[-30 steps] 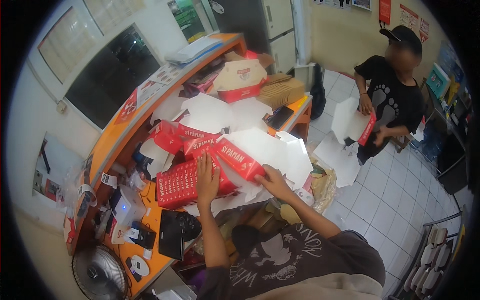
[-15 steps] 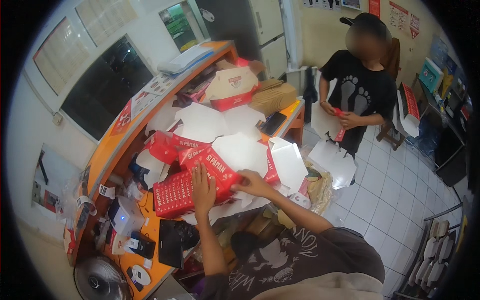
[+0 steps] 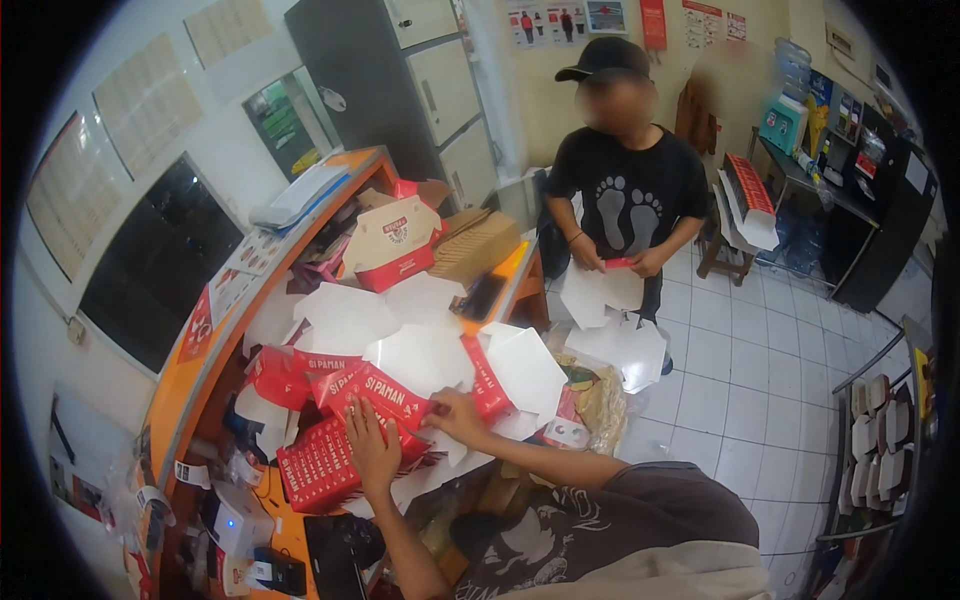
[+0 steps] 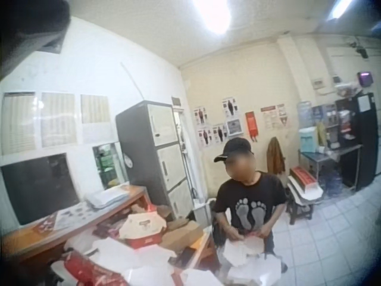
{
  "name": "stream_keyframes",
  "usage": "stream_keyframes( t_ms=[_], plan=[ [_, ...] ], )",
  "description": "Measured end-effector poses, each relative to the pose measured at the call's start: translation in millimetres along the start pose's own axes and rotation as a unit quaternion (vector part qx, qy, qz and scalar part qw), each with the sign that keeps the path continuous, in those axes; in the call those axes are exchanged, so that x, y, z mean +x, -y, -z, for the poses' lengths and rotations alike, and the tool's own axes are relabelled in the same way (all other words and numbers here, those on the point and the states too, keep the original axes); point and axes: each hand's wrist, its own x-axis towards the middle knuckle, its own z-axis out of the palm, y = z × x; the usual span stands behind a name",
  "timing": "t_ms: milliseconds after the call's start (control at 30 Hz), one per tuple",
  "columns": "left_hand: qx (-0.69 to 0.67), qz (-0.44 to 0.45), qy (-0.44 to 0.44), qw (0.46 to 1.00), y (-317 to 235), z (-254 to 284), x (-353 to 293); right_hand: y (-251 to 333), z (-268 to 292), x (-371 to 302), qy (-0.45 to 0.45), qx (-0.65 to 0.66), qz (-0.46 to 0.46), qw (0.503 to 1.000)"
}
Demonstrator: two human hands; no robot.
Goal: The person assembles red and white cardboard boxes by folding the flaps and tucking them into slots. They work at a cluttered counter, handling the boxes one by one and stacking the finished units. A second person is visible in the background, also assembling similar boxes.
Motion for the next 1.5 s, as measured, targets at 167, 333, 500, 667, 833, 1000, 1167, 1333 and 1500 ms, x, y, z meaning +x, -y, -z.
stream_keyframes(
  t_ms=[167, 333, 500, 667, 833, 1000, 1167, 1333, 1500],
  plan=[
    [0.0, 0.0, 0.014, 1.0, -9.0, -2.4, 2.2, -5.2, -18.3, -14.8, -0.006, 0.01, 0.058, 0.998],
    [-0.046, 0.028, -0.025, 0.998, 6.1, -2.3, 0.7, 14.2, 2.6, -5.6, 0.085, 0.136, -0.17, 0.972],
    [-0.032, 0.031, -0.026, 0.999, -3.7, 1.1, 4.5, 4.7, -9.9, -15.1, 0.032, 0.166, -0.208, 0.963],
    [-0.008, 0.023, -0.033, 0.999, -3.5, -3.4, 5.1, -3.5, -12.6, -10.2, 0.033, 0.112, -0.169, 0.979],
    [-0.029, 0.026, -0.025, 0.999, -6.2, 1.6, 5.1, 4.6, -17.1, -13.3, 0.061, 0.074, -0.072, 0.993],
    [-0.031, 0.015, -0.026, 0.999, -4.9, 0.0, 5.0, -15.6, 18.8, 14.1, 0.231, -0.132, 0.066, 0.962],
    [-0.021, 0.013, -0.046, 0.999, 11.3, -6.9, -0.3, -12.2, 10.8, 32.5, 0.261, -0.119, 0.123, 0.95],
    [-0.027, -0.002, -0.045, 0.999, 9.6, -4.0, 5.7, -27.4, 2.9, 23.4, 0.234, -0.137, 0.136, 0.953],
    [-0.032, 0.026, -0.04, 0.998, 3.0, 1.4, 1.1, -15.0, 0.8, 31.7, 0.232, -0.188, 0.154, 0.942]
  ],
)
